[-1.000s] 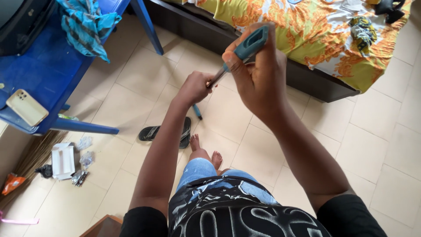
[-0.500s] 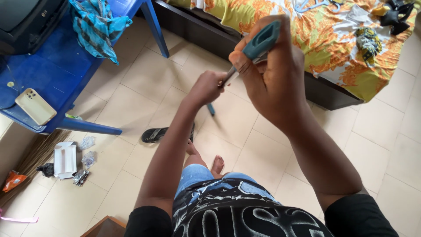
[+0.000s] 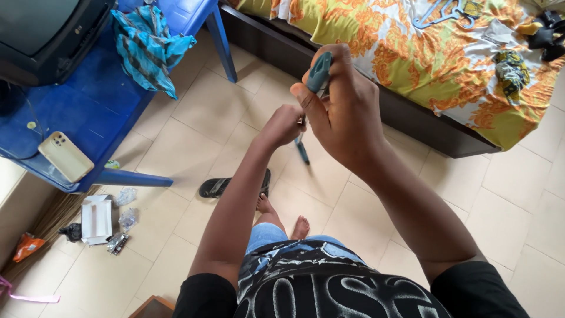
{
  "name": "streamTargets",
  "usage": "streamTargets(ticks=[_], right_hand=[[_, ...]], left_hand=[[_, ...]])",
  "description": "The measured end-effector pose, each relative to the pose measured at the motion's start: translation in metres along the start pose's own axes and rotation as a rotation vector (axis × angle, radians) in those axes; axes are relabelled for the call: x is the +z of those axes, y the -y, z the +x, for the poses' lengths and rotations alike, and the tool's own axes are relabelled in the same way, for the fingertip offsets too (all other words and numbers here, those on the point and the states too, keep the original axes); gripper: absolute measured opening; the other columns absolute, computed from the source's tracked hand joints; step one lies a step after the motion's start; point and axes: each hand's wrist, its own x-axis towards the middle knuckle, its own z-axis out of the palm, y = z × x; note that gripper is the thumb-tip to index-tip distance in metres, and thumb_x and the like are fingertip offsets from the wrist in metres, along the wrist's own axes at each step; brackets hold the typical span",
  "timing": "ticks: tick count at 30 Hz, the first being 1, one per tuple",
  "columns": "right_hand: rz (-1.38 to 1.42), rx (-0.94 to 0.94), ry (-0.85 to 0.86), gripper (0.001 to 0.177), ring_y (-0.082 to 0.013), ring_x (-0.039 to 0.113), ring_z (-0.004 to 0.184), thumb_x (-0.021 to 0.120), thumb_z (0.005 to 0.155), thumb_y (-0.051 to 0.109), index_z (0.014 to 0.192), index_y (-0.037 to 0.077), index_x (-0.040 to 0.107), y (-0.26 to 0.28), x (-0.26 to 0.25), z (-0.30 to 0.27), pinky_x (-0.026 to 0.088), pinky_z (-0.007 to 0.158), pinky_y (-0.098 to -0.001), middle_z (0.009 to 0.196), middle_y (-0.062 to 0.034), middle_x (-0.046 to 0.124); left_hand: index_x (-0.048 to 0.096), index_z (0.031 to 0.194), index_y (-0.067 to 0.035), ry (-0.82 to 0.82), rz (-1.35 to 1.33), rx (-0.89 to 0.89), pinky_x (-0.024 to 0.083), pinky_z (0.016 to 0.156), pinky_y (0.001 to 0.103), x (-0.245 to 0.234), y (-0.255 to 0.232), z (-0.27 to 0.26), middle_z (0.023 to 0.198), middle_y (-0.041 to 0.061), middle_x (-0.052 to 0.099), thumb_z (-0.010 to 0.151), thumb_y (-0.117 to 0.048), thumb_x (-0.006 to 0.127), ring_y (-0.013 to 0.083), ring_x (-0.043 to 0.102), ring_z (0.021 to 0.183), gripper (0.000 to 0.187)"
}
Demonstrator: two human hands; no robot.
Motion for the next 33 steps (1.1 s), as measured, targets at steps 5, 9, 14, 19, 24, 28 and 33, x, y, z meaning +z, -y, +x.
streamTargets(ticks=[5,9,14,19,24,28,33], right_hand=[[0.129,0.055,0.008,0.026,-0.0159,0.074,0.079,0.071,0.109,0.005,0.119,0.001,0.048,-0.002,0.025,0.028,0.061,0.067,-0.0279,0.095,-0.0055,0.067],[0.094,-0.049,-0.014,0.024,-0.0139,0.073,0.083,0.072,0.11,0.003,0.114,0.002,0.048,-0.005,0.048,0.042,0.06,0.072,-0.0292,0.095,-0.0074,0.065],[0.228,0.018,0.002,0.025,-0.0149,0.074,0.091,0.069,0.106,0.001,0.117,0.001,0.047,0.006,0.073,0.066,0.067,0.073,-0.0266,0.102,-0.0101,0.063],[0.301,0.002,0.046,0.029,-0.0112,0.073,0.089,0.07,0.111,0.004,0.125,0.002,0.045,-0.007,0.092,0.075,0.066,0.074,-0.0237,0.099,-0.0075,0.067],[0.313,-0.013,0.051,0.028,-0.0106,0.072,0.088,0.07,0.114,0.006,0.122,0.001,0.044,-0.018,0.089,0.095,0.061,0.076,-0.0238,0.098,-0.0078,0.071],[0.356,-0.074,0.051,0.025,-0.0106,0.07,0.092,0.066,0.119,0.005,0.128,0.001,0.043,-0.034,0.078,0.113,0.059,0.082,-0.0253,0.101,-0.0073,0.071],[0.327,-0.136,0.062,0.021,-0.0136,0.07,0.098,0.063,0.114,0.0,0.125,0.0,0.046,-0.054,0.057,0.147,0.061,0.082,-0.0258,0.107,-0.0113,0.069]], left_hand=[[0.069,0.091,-0.004,-0.004,-0.02,-0.006,0.052,0.065,0.042,-0.054,0.003,-0.006,0.075,0.017,0.068,0.075,-0.002,0.069,0.0326,0.066,0.07,0.016],[0.069,0.089,-0.006,-0.018,-0.04,-0.057,0.052,0.064,0.039,-0.082,0.02,-0.013,0.072,0.011,0.069,0.078,0.0,0.065,0.0246,0.066,0.066,0.014],[0.068,0.09,-0.006,-0.044,-0.07,-0.093,0.052,0.064,0.039,-0.112,0.044,-0.025,0.071,0.012,0.067,0.077,0.002,0.063,0.0248,0.065,0.066,0.016],[0.068,0.088,-0.008,-0.07,-0.017,-0.149,0.052,0.064,0.039,-0.138,0.054,-0.034,0.073,0.012,0.068,0.075,0.002,0.064,0.0269,0.065,0.067,0.017],[0.068,0.089,-0.009,-0.1,0.049,-0.185,0.053,0.065,0.042,-0.154,0.05,-0.029,0.075,0.012,0.07,0.075,0.001,0.065,0.0309,0.068,0.07,0.018],[0.071,0.089,-0.011,-0.137,0.103,-0.18,0.053,0.066,0.043,-0.16,0.05,-0.011,0.077,0.012,0.072,0.075,0.002,0.065,0.0322,0.07,0.074,0.02],[0.07,0.089,-0.009,-0.194,0.076,-0.098,0.053,0.066,0.043,-0.169,0.04,0.017,0.078,0.013,0.072,0.074,0.003,0.066,0.033,0.07,0.076,0.02]])
